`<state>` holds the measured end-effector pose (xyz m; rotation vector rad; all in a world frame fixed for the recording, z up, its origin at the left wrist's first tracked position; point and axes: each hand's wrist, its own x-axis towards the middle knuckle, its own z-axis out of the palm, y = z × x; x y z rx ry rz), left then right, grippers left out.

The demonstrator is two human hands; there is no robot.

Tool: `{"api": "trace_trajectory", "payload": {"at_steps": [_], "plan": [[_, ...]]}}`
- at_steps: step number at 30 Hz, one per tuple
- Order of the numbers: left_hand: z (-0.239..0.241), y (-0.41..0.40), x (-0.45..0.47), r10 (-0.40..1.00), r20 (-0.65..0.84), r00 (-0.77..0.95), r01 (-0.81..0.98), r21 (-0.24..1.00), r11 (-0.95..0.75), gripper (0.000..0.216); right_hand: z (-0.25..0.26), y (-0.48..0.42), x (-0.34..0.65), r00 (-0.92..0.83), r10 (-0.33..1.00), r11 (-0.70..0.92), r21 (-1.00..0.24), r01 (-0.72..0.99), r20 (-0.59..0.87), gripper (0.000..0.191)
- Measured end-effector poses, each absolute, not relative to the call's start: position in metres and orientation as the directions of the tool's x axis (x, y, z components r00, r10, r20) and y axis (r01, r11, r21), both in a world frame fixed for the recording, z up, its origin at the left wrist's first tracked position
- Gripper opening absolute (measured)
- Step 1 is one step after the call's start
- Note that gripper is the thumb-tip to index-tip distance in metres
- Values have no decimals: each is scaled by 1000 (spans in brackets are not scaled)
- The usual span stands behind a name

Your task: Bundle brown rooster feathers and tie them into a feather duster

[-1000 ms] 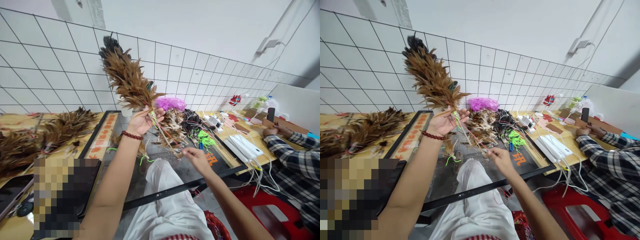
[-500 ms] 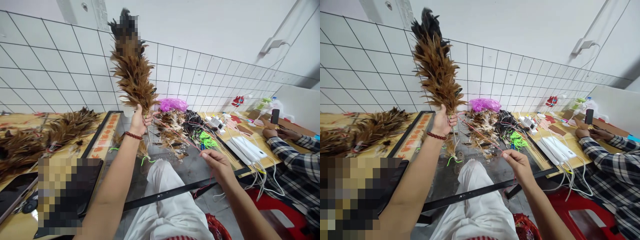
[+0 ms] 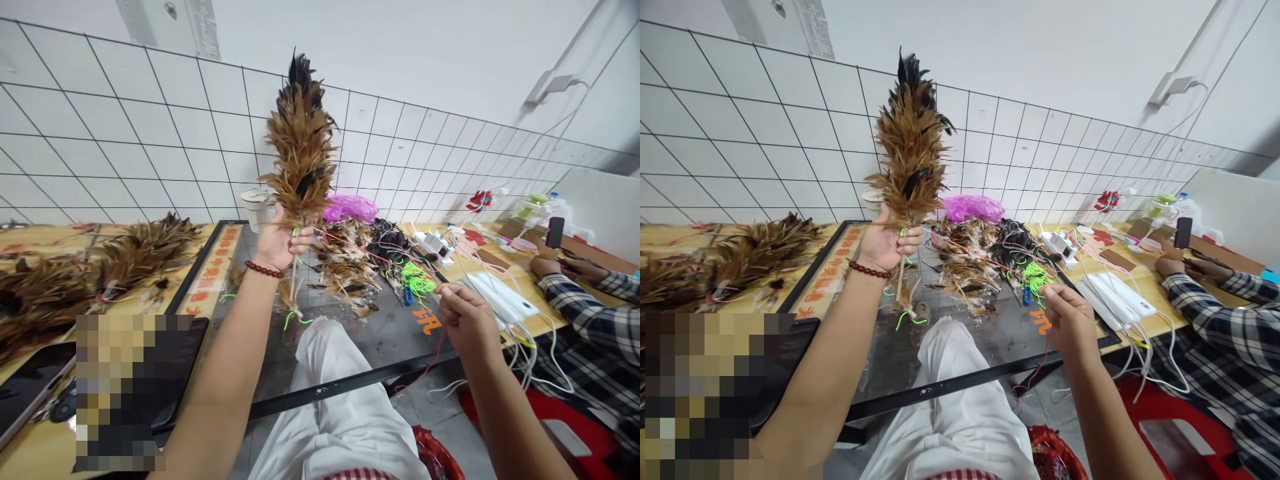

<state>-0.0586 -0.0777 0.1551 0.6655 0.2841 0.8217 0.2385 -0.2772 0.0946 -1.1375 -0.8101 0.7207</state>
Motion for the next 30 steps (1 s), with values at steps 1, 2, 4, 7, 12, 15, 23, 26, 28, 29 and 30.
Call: {"api": "trace_trajectory", "payload": {"at_steps": [1, 2, 4, 7, 12, 15, 23, 26, 28, 29, 30], "plan": [[155, -78, -59, 752, 19, 658, -590, 634, 500, 45, 96, -277, 241, 527, 829, 274, -957, -91, 187, 19], [155, -77, -60, 755, 22, 656, -597, 627, 501, 45, 97, -277, 243, 529, 827, 279, -956, -94, 190, 19], [153, -76, -60, 763, 24, 645, -596, 641, 484, 35, 97, -278, 246, 529, 825, 285, -954, -92, 196, 17], [151, -74, -58, 782, -1, 624, -537, 726, 429, 9, 96, -279, 247, 529, 823, 296, -951, -87, 208, 16], [149, -71, -57, 772, 19, 635, -545, 720, 430, 22, 99, -284, 246, 540, 813, 303, -950, -73, 217, 17], [149, -71, -60, 745, 54, 665, -577, 671, 467, 30, 102, -286, 249, 552, 809, 295, -952, -80, 204, 18], [149, -73, -59, 789, 79, 609, -482, 827, 289, 29, 112, -291, 252, 613, 768, 312, -944, -106, 185, 20], [146, -72, -52, 872, 102, 480, -436, 889, 136, 26, 117, -294, 251, 624, 756, 326, -940, -101, 196, 20], [143, -70, -49, 889, 93, 449, -435, 891, 127, 24, 120, -296, 250, 627, 748, 344, -935, -86, 218, 20], [143, -68, -48, 881, 84, 465, -448, 881, 152, 23, 121, -297, 251, 627, 745, 351, -933, -77, 229, 19], [142, -67, -48, 868, 75, 491, -465, 865, 188, 22, 122, -298, 251, 628, 741, 356, -932, -69, 237, 19]]}}
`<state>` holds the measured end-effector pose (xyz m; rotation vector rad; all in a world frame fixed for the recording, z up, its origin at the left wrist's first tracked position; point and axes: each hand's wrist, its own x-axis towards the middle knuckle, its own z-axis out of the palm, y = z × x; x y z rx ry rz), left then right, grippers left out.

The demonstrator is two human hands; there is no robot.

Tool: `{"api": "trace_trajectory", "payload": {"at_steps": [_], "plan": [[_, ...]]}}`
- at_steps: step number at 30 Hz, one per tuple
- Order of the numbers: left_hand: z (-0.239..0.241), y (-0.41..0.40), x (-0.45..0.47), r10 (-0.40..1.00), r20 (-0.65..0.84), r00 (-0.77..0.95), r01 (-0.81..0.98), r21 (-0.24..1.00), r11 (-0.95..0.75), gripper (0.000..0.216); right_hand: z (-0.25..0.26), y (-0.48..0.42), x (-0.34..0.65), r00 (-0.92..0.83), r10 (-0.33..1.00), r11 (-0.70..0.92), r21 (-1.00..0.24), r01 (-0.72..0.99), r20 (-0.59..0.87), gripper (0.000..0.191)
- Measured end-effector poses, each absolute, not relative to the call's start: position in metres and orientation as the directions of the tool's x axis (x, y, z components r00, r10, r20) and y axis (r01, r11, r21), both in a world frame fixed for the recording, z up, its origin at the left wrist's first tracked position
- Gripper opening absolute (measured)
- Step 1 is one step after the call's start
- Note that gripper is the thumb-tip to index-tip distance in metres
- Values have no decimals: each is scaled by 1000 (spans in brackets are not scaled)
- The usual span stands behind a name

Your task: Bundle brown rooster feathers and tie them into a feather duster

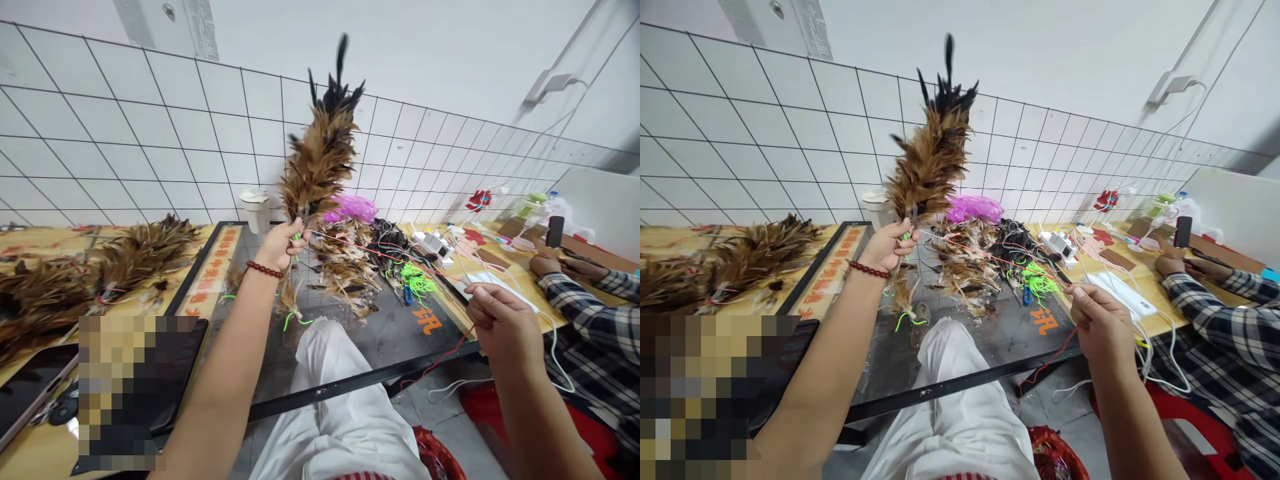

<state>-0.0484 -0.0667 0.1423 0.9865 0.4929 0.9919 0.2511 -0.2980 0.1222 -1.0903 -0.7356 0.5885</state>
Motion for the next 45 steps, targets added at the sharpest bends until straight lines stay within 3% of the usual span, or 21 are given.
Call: {"api": "trace_trajectory", "payload": {"at_steps": [4, 11, 19, 24, 26, 29, 30, 32, 34, 38, 41, 45], "plan": [[143, -64, -53, 810, 67, 582, -501, 815, 293, 29, 122, -300, 255, 624, 742, 358, -932, -59, 245, 18], [145, -66, -55, 915, 118, 387, -447, 892, 74, 26, 123, -302, 256, 622, 732, 366, -931, -16, 277, 14], [145, -64, -59, 896, 132, 424, -446, 891, 80, 32, 128, -310, 262, 664, 688, 344, -937, 56, 293, 14], [145, -66, -55, 952, 159, 260, -349, 935, -61, 28, 119, -323, 270, 687, 681, 256, -961, 100, 253, 21], [146, -68, -52, 958, 138, 252, -362, 931, -39, 28, 115, -332, 275, 604, 774, 103, -979, 176, 190, 23], [148, -71, -47, 934, 102, 342, -426, 903, 58, 28, 113, -339, 275, 141, 986, -144, -875, 461, -87, 25], [149, -73, -45, 922, 97, 375, -446, 891, 87, 29, 114, -336, 270, -16, 986, -129, -819, 559, -166, 25], [149, -76, -42, 892, 100, 440, -473, 871, 135, 29, 117, -319, 252, -120, 986, -13, -763, 646, -119, 31], [149, -79, -38, 867, 102, 488, -480, 861, 169, 30, 121, -289, 224, -99, 995, 81, -806, 586, 28, 38], [148, -86, -29, 841, 102, 532, -471, 861, 194, 32, 126, -209, 152, 4, 965, 256, -941, 221, 264, 38], [148, -87, -27, 839, 97, 535, -482, 851, 209, 32, 127, -164, 109, 19, 962, 271, -962, 21, 271, 37], [148, -83, -33, 828, 86, 554, -517, 815, 261, 31, 131, -141, 93, 4, 971, 237, -966, -101, 238, 36]]}}
